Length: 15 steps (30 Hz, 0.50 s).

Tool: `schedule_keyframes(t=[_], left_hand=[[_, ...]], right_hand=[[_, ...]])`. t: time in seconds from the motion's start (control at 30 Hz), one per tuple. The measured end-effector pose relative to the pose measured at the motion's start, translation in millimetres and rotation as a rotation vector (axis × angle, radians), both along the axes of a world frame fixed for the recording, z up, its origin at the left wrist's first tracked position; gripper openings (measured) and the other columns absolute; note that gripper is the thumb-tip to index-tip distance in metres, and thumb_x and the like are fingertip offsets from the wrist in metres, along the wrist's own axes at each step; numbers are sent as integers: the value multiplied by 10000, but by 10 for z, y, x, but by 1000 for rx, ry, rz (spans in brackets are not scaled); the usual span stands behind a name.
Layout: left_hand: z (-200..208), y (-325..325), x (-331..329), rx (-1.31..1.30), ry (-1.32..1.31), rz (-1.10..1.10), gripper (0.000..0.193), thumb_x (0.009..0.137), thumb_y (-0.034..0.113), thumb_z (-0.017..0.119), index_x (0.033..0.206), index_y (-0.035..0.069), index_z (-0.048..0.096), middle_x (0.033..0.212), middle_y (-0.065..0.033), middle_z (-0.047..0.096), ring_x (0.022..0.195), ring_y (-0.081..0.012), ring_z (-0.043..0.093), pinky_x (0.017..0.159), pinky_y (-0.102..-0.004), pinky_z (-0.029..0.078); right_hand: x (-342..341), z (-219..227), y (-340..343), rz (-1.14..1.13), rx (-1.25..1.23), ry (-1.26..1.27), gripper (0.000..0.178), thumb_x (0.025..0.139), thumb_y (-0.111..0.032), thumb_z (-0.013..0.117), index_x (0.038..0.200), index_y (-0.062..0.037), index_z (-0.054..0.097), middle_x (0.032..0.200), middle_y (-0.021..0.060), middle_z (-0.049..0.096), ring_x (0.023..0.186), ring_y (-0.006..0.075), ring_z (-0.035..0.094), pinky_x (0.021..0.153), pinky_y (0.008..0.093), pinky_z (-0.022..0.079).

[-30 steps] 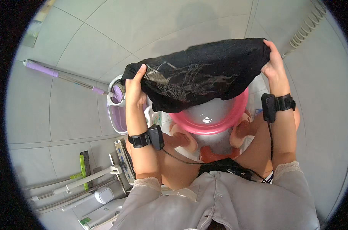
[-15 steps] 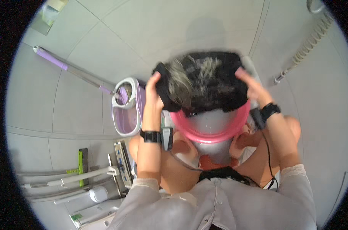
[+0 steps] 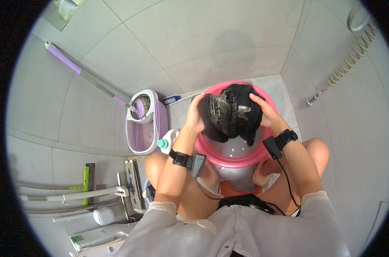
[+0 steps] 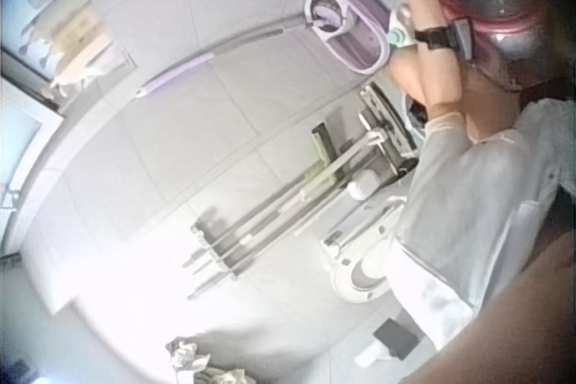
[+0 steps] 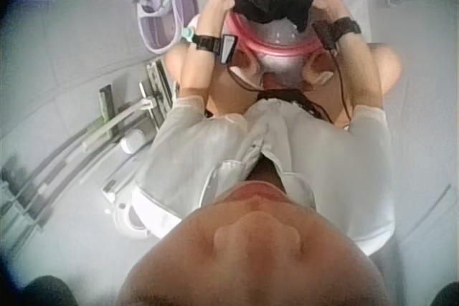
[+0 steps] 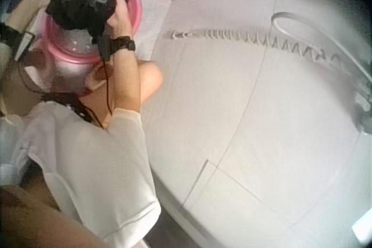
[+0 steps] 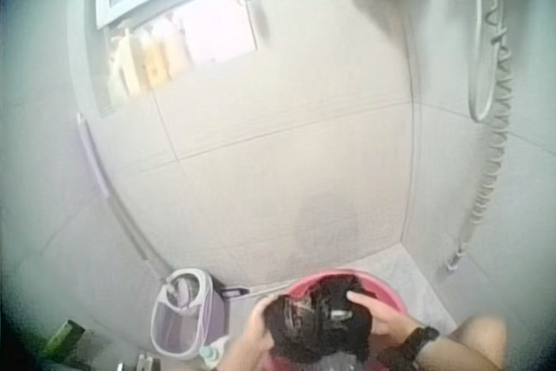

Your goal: The person is hand washing a black garment in a pink basin filled with soapy water.

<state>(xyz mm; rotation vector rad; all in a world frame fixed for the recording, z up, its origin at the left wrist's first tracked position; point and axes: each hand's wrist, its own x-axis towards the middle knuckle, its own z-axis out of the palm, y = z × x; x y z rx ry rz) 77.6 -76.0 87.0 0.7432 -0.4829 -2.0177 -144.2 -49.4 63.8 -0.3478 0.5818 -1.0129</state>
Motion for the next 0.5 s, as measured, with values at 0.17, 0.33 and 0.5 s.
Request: schedule_keyframes(t=[0.17,0.33,0.5], left_hand=[[312,141,-29,-189,88,-9,335,821,247,466,1032,-8,516,1018,-124,567,932,-238,536,844,-358,409],[54,23,-72,-148,-9,41,348,799,301,511,976,5,558,970,-102,591,911,-242,550,820,-375,429],[124,54,109,-256,240,-39,384,789,239,510,1084,-6,503,1102,-121,531,1028,-242,491,924,-349,345]], right_hand=[[-262,62,-49,-162,-282,172,247,809,-170,533,977,10,556,931,88,600,861,202,574,777,310,456],[-273,-10,-123,-276,-380,687,265,790,-105,497,1020,23,522,970,124,585,877,223,578,790,336,467],[-398,252,-60,-286,-214,49,232,732,-45,487,938,42,549,910,134,590,826,223,583,759,339,477]])
